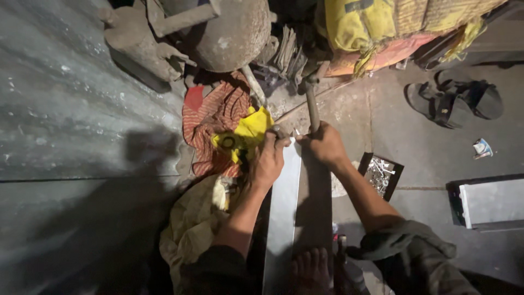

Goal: The person constructs a metal enclosure by folding metal sheets, inserting them into a frame, and securing the assembly by hammering metal pins or rivets into pre-drilled holes.

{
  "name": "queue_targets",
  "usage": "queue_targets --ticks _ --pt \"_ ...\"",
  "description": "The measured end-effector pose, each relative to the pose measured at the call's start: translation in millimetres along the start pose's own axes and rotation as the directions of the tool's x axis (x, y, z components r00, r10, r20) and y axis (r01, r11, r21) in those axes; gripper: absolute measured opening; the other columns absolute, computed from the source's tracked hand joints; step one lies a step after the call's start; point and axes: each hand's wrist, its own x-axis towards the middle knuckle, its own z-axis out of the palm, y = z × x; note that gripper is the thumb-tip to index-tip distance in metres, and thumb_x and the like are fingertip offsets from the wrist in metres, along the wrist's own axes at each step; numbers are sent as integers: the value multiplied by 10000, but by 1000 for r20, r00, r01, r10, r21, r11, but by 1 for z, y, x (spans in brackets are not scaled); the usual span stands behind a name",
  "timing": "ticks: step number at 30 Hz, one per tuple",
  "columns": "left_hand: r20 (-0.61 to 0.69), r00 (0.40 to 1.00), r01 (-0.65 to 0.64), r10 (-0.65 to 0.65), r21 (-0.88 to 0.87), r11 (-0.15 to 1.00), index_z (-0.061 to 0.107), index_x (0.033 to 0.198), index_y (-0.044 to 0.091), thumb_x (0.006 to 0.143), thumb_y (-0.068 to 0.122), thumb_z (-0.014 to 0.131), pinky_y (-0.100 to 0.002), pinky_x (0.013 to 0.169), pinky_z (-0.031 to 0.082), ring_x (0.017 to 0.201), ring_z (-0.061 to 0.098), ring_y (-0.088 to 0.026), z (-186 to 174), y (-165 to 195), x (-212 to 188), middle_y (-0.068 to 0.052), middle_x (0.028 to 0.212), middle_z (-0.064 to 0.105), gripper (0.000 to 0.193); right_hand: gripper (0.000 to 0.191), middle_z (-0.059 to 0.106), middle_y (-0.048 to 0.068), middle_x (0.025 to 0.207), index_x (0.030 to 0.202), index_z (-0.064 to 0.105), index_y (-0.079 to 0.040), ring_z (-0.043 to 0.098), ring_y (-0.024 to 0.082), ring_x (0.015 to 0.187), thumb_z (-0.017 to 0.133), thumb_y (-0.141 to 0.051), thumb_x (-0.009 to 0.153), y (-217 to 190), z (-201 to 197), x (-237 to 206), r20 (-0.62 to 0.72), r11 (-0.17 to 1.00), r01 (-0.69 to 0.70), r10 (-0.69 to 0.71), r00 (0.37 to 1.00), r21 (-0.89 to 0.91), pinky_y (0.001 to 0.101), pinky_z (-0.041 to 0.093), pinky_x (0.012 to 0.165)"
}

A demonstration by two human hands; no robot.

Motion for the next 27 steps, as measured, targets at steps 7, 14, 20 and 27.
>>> queue_targets --ticks 7,14,20,27 --pt "-22 1000 -14 14 13 1000 592 1087 132 1074 333 528 -541 770 523 908 673 -444 0 3 5 -129 983 739 212 411 608 42 739 898 578 -25 556 134 643 887 -268 781 -19 1 -9 -49 999 -4 6 999 42 323 498 554" --pt "9 996 -94 94 176 980 662 1119 231 1028 257 567 -525 790 531 927 667 -418 11 -9 2 -109 1078 714 134 520 626 110 730 1070 597 -19 608 222 639 701 -504 910 3 -33 -24 21 912 180 -185 982 -370 412 495 606" --pt "136 987 -111 86 183 977 619 1297 168 918 99 606 -502 787 521 934 657 -393 7 -17 -1 -152 1108 671 385 408 605 89 721 1125 613 -65 558 195 682 552 -432 956 -103 -102 -155 247 960 93 -25 969 -265 404 475 558" --pt "67 940 -340 333 176 924 678 1149 89 931 46 571 -418 867 552 994 677 -314 5 -15 7 -117 1105 703 247 532 694 199 908 1356 522 -66 693 298 825 509 -470 1009 -112 -112 -164 376 771 127 154 914 -624 400 549 762"
